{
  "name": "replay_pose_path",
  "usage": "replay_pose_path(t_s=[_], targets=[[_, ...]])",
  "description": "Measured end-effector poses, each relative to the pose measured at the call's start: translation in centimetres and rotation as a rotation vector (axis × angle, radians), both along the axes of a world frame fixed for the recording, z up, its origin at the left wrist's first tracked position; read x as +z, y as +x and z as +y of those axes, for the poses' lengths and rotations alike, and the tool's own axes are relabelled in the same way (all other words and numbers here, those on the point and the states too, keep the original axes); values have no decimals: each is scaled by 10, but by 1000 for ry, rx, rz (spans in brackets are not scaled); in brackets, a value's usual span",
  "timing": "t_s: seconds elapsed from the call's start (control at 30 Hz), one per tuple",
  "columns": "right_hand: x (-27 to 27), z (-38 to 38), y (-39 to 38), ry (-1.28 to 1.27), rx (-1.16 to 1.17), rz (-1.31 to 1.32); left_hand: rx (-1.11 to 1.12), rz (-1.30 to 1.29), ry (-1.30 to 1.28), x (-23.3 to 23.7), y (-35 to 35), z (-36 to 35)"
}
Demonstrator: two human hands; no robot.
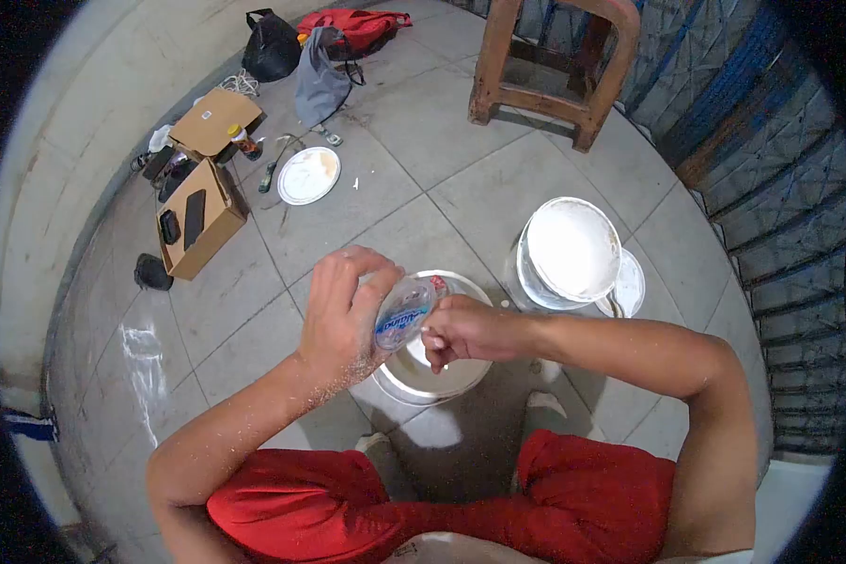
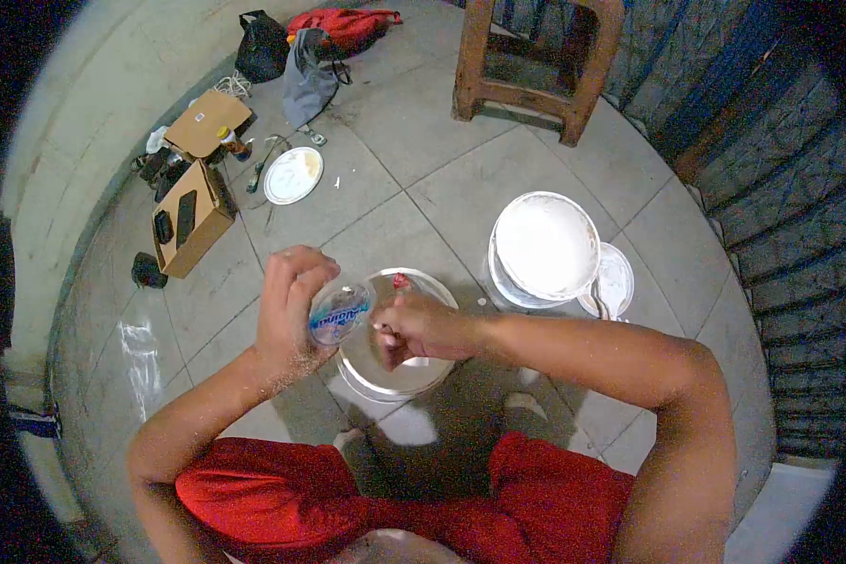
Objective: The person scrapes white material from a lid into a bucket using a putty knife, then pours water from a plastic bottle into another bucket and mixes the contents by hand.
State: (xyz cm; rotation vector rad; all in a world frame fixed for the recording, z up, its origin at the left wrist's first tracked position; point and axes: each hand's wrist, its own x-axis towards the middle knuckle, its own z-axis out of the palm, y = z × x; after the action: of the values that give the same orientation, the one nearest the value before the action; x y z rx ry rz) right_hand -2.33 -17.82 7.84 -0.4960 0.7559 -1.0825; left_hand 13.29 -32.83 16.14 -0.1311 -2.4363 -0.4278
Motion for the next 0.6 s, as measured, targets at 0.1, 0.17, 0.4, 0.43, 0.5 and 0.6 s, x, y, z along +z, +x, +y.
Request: replay_pose_path(t_s=[0.1,0.17,0.4,0.43,0.5,0.6], targets=[[6,-4,5,14,-51,-20,13,7,8,2,-1,0],[22,-6,9,96,-122,59,1,0,-7,-1,0,-5],[0,-7,-4,18,24,10,2,-21,-13,-2,3,-7],[2,-8,-2,15,16,2,1,-22,-11,-2,3,-6],[11,-9,-1,13,6,-6,16,-16,-27,-2,2,-6],[20,-10,0,15,-20,-34,-2,-36,-16,-3,1,-5]])
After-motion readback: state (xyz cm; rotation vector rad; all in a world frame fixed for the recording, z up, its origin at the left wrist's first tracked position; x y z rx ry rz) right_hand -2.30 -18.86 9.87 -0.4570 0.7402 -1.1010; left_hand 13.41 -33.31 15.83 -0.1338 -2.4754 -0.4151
